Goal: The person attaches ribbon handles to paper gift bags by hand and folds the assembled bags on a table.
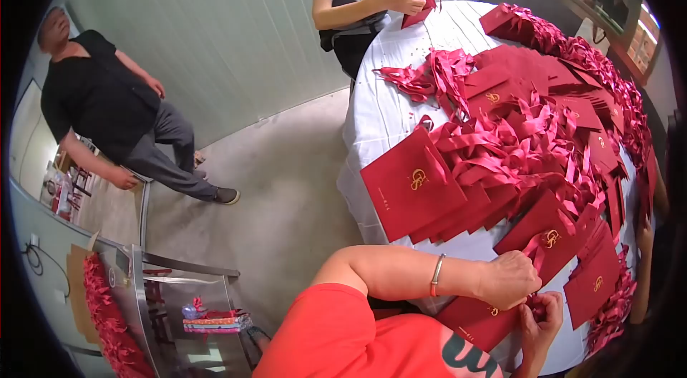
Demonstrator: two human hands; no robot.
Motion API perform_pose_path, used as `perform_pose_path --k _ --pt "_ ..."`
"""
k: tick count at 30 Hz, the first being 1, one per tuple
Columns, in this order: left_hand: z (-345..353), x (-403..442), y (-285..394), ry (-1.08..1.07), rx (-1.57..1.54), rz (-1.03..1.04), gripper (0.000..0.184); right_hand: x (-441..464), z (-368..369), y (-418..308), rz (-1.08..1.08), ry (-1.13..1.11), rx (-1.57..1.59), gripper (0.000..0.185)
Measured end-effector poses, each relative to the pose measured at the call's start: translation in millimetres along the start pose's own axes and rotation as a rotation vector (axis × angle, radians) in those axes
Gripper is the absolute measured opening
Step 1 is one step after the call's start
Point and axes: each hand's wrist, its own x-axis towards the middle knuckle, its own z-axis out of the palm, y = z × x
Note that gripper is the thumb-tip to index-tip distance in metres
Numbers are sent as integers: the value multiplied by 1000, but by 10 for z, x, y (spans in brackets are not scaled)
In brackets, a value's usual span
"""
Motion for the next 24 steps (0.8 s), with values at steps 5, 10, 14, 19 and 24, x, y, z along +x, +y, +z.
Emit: perform_pose_path --k 5,10,14,19,24 --pt "-62 35 17 -47 -33 -49 18 142 -36 -65 -36 -6 66 25" --pt "-147 34 47 -35 -63 -145 20 212 -96 -203 -12 -69 44 25" --pt "-198 28 66 -26 -166 -152 19 124 -183 -15 -59 -47 93 13" --pt "-221 51 69 -81 -217 -127 18 104 -188 73 -45 114 352 3" --pt "-268 63 20 -155 -286 -115 18 159 -135 -8 74 75 235 7"
